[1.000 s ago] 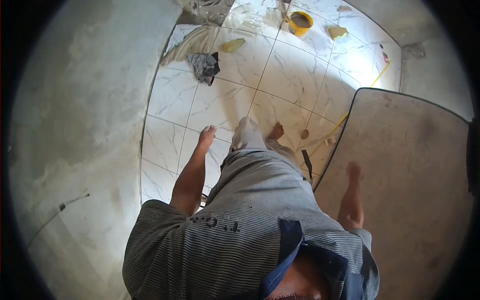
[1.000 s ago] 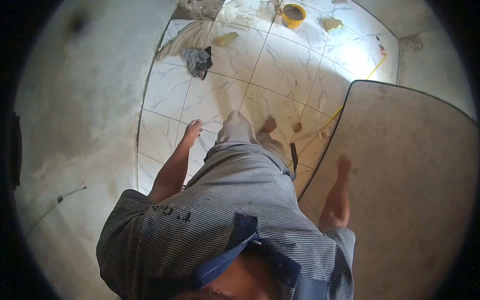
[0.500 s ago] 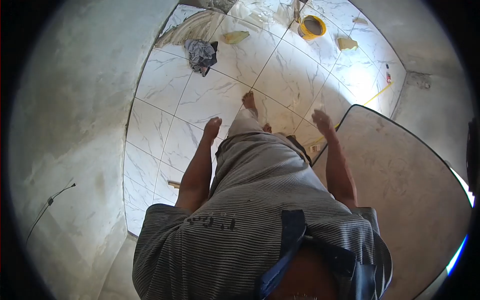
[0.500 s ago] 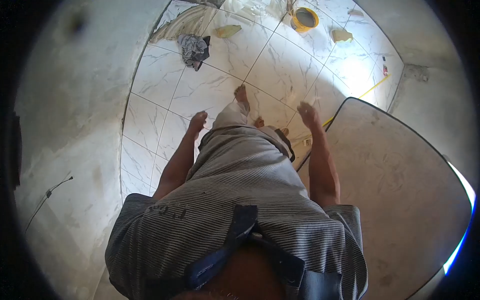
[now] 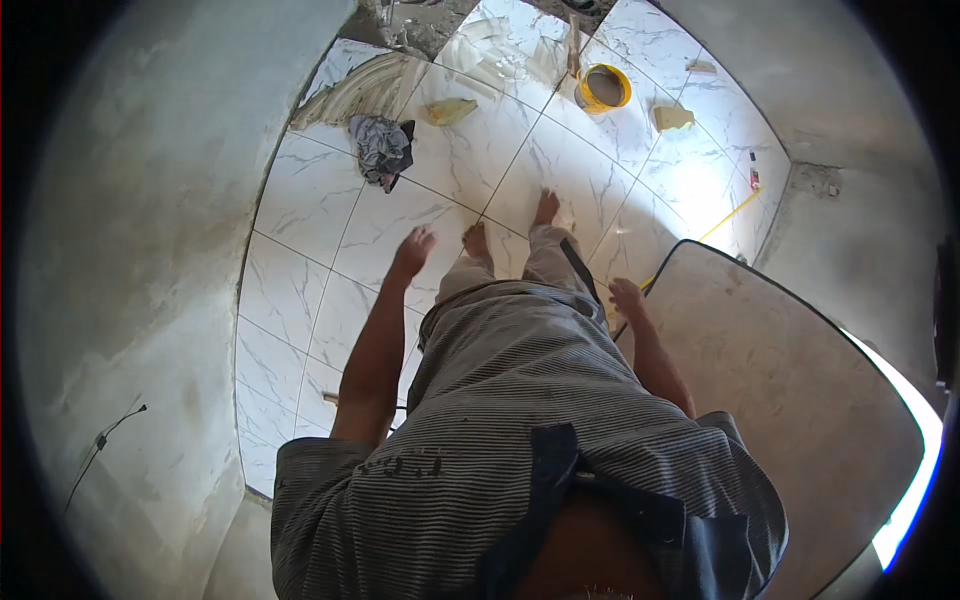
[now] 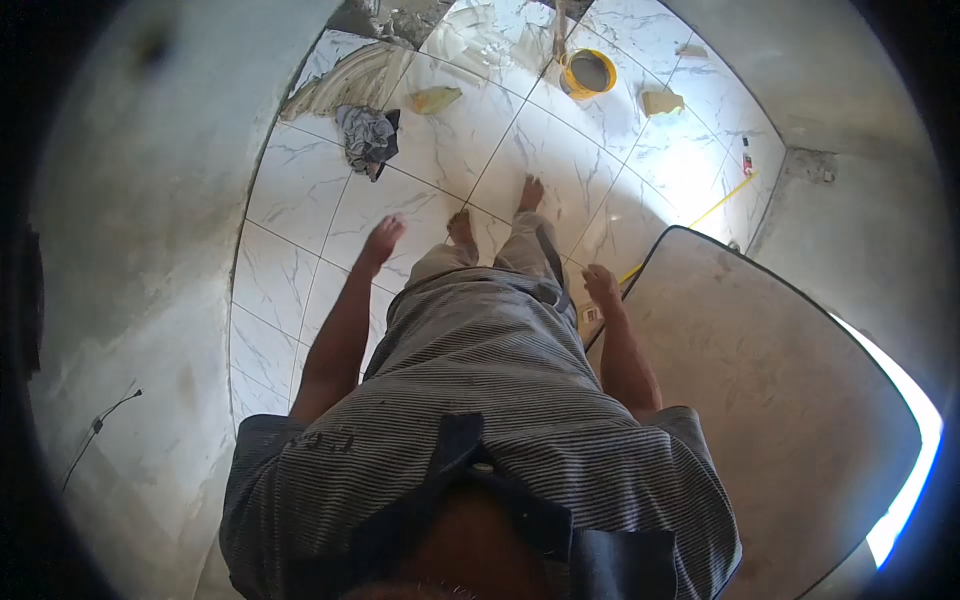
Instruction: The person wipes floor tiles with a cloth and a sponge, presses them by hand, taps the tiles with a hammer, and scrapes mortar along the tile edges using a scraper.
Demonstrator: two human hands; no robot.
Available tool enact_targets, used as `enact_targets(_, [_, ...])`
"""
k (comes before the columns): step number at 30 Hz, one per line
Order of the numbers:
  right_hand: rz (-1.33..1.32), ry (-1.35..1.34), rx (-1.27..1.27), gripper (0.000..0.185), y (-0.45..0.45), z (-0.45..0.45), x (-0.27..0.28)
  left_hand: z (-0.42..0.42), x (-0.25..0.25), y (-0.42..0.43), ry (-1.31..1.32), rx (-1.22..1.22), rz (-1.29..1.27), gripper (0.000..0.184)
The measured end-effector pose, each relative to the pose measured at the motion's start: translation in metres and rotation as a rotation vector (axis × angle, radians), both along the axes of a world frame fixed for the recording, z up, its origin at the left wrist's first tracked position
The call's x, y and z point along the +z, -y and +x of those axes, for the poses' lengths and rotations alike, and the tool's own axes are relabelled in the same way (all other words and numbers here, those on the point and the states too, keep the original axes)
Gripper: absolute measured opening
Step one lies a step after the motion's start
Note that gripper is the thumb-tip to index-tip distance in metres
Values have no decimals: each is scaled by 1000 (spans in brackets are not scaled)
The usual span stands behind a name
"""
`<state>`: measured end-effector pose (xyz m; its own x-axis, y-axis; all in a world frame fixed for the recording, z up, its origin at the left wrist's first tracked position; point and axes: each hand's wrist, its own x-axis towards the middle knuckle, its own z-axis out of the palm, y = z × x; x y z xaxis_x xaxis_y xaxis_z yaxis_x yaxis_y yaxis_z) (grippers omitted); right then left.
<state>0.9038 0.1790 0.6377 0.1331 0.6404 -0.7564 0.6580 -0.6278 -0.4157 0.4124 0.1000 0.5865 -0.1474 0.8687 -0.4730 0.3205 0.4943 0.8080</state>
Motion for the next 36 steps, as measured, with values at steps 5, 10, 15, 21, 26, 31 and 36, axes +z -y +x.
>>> enact_targets(5, [95,-97,262,46,-101,-37,1,65,44,-23,118,-43,-349,54])
enact_targets(10, [239,-145,540,48,-188,-49,16,72,46,-61,187,91,-364,62])
enact_targets(15, [127,-218,796,53,-263,-60,34,102,98,-121,242,147,-381,58])
enact_targets(21, [-30,-270,1190,49,-324,-87,82,146,96,-165,77,46,-364,55])
enact_targets(26, [-116,-291,1361,46,-336,-103,100,151,96,-172,109,218,-332,56])
enact_targets(31, [-137,-399,1443,46,-331,-103,69,155,90,-162,27,126,-442,60])
enact_targets(36, [-313,-283,1494,48,-331,-120,64,165,84,-163,168,101,-458,57])
